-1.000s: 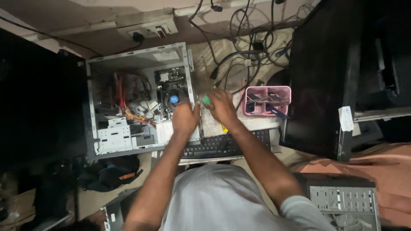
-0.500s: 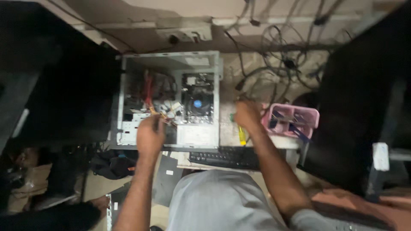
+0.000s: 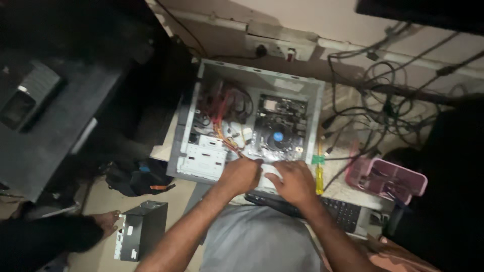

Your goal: The person works on an open desktop computer tower on a workbench, using a screwdriver to unscrew and adjust components inside the case. They handle a metal panel and internal parts, repositioning the case and reaching into it while tightening or loosening screws.

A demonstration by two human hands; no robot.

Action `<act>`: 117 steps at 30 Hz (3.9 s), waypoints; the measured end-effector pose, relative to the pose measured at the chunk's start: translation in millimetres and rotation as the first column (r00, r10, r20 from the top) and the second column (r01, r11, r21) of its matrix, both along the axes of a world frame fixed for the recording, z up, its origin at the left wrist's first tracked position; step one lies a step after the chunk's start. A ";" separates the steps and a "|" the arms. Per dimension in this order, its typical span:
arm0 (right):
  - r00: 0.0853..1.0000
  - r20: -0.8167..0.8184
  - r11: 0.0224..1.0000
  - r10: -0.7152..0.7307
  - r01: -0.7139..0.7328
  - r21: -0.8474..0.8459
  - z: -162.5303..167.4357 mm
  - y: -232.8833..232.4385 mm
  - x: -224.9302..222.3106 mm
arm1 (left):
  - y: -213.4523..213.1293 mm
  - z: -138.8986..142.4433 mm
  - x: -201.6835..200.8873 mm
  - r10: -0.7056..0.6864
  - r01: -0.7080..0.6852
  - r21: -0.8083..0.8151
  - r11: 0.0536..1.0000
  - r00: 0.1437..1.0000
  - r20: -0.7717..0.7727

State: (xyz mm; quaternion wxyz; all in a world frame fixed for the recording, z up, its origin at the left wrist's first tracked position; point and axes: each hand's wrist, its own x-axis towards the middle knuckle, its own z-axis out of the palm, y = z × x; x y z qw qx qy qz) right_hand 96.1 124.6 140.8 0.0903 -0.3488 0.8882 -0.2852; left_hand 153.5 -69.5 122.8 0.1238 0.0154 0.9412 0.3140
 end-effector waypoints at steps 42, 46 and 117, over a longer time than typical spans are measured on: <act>0.906 0.403 0.981 -0.125 0.174 -0.087 -161.0 -255.8 -197.7 | -191.3 -24.5 -14.1 0.411 -0.424 0.050 0.904 0.831 -0.374; 0.886 0.459 0.966 0.059 0.065 -0.248 -116.2 -242.5 -191.6 | -178.9 -37.9 -20.6 0.328 -0.313 0.102 0.944 0.870 -0.368; 0.719 0.353 0.428 -0.598 0.660 -0.617 -126.6 -32.7 -127.2 | -40.8 -190.9 -269.3 0.107 0.078 0.604 0.793 0.958 -0.264</act>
